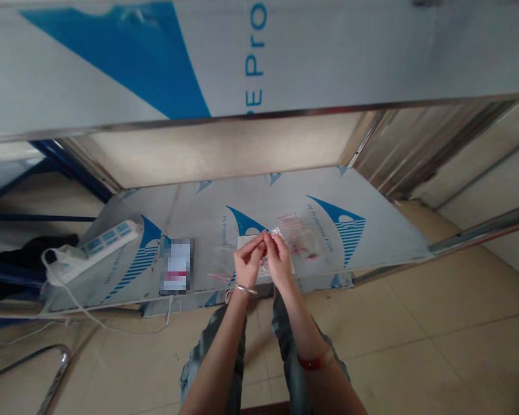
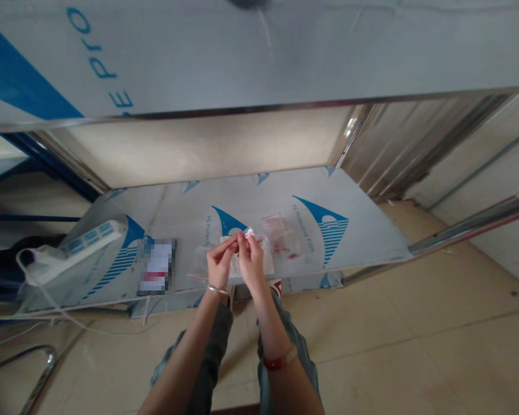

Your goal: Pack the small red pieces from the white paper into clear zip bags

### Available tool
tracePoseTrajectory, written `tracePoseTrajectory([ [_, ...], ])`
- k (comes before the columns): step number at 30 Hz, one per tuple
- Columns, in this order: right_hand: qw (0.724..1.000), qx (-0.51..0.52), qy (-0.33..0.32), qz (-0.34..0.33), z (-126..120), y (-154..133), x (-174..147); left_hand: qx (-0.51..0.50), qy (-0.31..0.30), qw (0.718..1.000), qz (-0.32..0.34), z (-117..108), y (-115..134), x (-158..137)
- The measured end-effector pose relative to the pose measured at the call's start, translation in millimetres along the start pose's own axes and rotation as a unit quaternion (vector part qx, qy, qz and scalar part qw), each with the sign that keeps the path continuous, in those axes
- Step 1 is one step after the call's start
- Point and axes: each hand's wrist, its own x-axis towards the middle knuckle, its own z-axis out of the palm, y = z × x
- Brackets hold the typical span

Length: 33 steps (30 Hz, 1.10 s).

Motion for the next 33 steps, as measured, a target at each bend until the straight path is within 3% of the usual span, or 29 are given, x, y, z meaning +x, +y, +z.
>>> tracePoseTrajectory([
  [4, 0.998, 0.017, -0.049, 0.024, -5, 1, 20, 0.019, -0.043, 0.999, 0.003, -6, 0, 18],
  [8, 0.993, 0.021, -0.108, 0.042, -7, 5, 44, 0.019, -0.014, 1.000, -0.015, -6, -11, 36],
  [15, 0.989, 0.038, -0.111, 0.093, -7, 20, 69, -0.027, -0.032, 0.998, -0.052, -7, -28, 67],
  [23, 0.991, 0.063, -0.078, 0.087, -20, 28, 63, -0.161, -0.014, 0.977, -0.138, 14, -49, 51],
  [29, 0.994, 0.026, -0.103, 0.026, -40, 22, 61, -0.147, -0.039, 0.982, -0.107, 30, -44, 46],
  [33, 0.992, -0.004, -0.122, 0.027, -42, 20, 52, -0.118, -0.047, 0.988, -0.091, 29, -42, 42],
])
